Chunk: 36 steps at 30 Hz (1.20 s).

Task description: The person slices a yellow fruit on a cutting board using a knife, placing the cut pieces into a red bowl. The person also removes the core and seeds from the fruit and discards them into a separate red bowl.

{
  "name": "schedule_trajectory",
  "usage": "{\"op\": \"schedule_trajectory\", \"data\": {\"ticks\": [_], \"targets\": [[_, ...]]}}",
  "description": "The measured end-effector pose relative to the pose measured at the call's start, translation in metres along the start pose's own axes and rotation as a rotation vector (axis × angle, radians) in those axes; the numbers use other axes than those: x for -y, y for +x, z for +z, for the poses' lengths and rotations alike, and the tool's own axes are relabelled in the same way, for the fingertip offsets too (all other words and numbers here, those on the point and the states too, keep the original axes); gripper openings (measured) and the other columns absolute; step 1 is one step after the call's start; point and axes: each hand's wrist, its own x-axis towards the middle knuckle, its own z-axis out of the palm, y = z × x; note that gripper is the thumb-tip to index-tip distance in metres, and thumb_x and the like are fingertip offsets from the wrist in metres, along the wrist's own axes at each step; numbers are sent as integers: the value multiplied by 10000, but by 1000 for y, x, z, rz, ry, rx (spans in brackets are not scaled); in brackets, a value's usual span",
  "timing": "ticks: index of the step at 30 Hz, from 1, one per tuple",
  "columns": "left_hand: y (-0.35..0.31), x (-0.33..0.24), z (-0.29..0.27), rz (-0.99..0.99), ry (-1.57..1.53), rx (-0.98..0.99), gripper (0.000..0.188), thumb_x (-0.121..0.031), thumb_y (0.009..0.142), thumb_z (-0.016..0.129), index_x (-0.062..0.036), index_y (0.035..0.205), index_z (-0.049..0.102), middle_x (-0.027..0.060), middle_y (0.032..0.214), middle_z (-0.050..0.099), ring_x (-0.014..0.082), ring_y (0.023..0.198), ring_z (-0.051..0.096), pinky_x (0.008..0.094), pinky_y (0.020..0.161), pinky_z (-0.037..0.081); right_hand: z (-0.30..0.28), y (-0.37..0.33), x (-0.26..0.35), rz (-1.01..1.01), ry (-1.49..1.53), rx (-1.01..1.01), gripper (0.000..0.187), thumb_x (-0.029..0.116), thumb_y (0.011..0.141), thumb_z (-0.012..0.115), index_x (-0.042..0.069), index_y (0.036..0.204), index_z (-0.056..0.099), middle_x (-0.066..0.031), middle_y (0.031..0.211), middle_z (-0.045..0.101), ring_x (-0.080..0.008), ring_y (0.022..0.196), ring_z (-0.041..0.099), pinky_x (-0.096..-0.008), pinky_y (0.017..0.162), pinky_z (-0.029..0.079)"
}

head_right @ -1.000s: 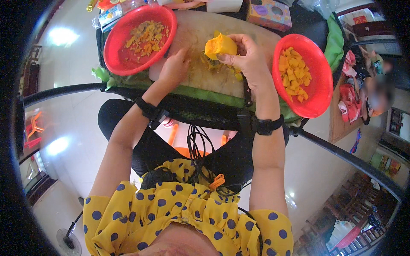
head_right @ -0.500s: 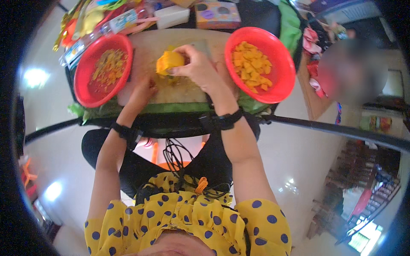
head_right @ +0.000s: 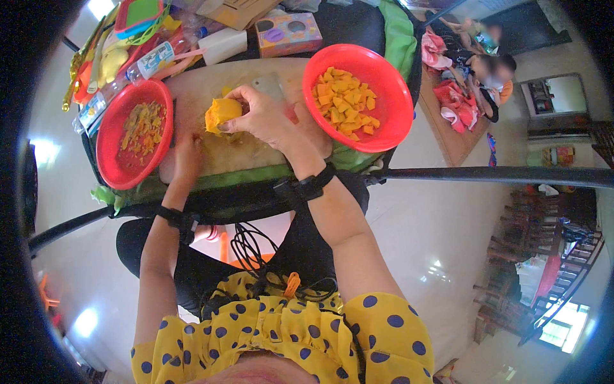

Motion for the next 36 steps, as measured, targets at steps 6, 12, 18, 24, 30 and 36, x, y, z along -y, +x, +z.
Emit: {"op": "schedule_trajectory", "data": {"ticks": [6,12,18,24,30,36], "targets": [[0,-30,-28,-18,-504,67,348,-168,977,586,-31,1296,574,143,1196,653,243,1039,652,361,847,539,0,5,-10,-51,-90,20,494,61,761,819,-16,1180,568,-107,1093,663,-193,996,640,-317,888,513],[-11,-90,-66,-113,-1181,357,489,-229,992,614,-27,1412,464,112,1295,583,204,1134,609,347,918,543,8,6,-33,-34,-220,-48,529,170,755,841,-31,1164,571,-162,1079,662,-230,993,648,-342,883,509],[-12,-89,-65,-106,-1220,401,519,-256,982,638,6,1395,466,110,1292,583,205,1152,601,358,963,527,22,4,-43,1,-351,-82,544,270,819,804,-58,1178,561,-184,1092,665,-244,999,661,-361,842,531],[-7,-67,-58,-193,-1307,420,505,-259,973,649,8,1373,496,99,1258,608,176,1108,609,310,904,513,26,-2,-19,138,-34,66,418,310,959,641,-40,1177,573,-172,1006,682,-233,926,677,-339,778,561],[-3,-58,-68,-269,-1453,320,437,-264,992,611,-3,1334,537,80,1201,635,157,1037,628,296,848,514,-4,11,-32,77,-907,38,310,116,881,533,-29,1142,615,-288,1024,680,-430,915,679,-481,824,537],[-2,-56,-71,-312,-1750,419,350,-327,1023,555,-52,1237,592,79,1131,674,187,900,681,305,773,549,-3,2,-51,222,-1136,308,273,62,861,508,4,1054,693,-237,1032,693,-395,1002,661,-450,878,506]]}}
